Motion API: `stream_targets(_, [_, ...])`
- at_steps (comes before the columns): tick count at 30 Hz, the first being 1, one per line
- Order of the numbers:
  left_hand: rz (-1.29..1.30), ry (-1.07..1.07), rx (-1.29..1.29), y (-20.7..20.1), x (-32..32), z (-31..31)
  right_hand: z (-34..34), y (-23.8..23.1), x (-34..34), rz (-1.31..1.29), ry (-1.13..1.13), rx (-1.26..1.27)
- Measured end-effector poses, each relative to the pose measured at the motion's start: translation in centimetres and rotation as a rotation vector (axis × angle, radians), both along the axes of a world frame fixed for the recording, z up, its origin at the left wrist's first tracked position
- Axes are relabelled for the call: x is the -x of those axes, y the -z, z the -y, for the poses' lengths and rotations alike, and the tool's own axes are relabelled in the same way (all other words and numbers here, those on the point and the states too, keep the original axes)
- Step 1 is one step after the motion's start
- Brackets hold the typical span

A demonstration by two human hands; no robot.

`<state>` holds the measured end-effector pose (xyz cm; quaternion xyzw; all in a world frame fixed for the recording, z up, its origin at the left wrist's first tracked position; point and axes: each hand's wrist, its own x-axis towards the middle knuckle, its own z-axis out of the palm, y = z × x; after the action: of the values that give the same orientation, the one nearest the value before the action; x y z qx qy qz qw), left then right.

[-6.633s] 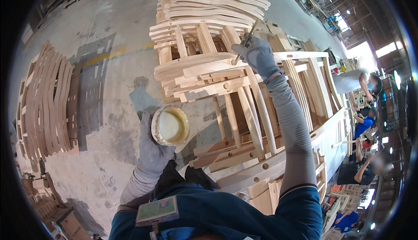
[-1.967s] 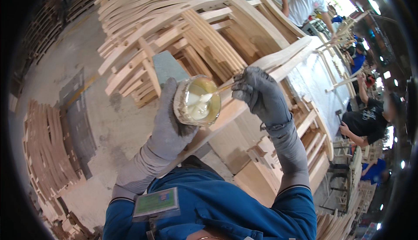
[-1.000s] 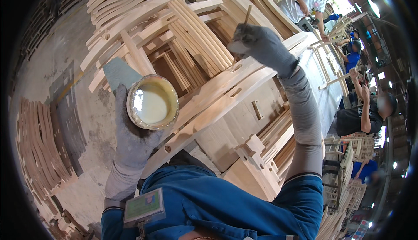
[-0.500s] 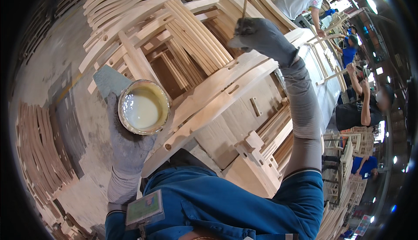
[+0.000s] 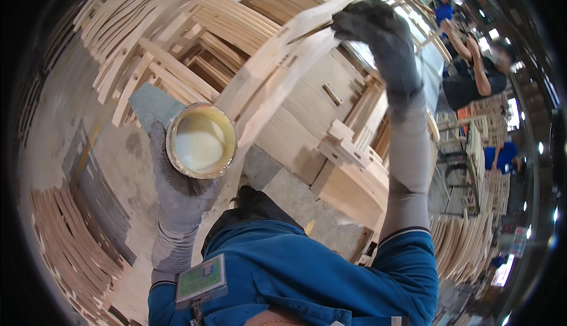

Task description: The person applies glue to the joints of wooden chair frames using a brush and a container of glue. The person repeatedly dips the brush into the container and applies glue to multiple chair frames on a workbench in a factory setting.

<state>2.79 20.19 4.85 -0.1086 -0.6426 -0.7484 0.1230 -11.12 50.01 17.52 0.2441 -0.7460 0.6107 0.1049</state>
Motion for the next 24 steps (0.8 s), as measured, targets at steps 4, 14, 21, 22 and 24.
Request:
stream_targets(4, [0.046, 0.090, -0.008, 0.8, -1.6, -1.1, 2.4, 2.6, -11.2, 0.013, 0.030, 0.195])
stream_targets(14, [0.591, 0.765, -0.672, -1.4, -3.6, -9.0, -0.7, 2.9, -26.9, 0.004, 0.443, 0.238])
stream_targets(21, [0.778, 0.870, -0.524, -2.9, -4.7, -17.2, -4.2, 2.6, -28.6, -0.213, 0.523, -0.467])
stream_targets(22, [0.749, 0.923, -0.535, -2.8, -4.6, -18.6, -5.3, 3.0, -28.9, -0.193, 0.569, -0.394])
stream_targets(24, [0.675, 1.021, -0.564, -2.4, -4.2, -21.3, -7.8, 4.7, -29.3, -0.166, 0.648, -0.251])
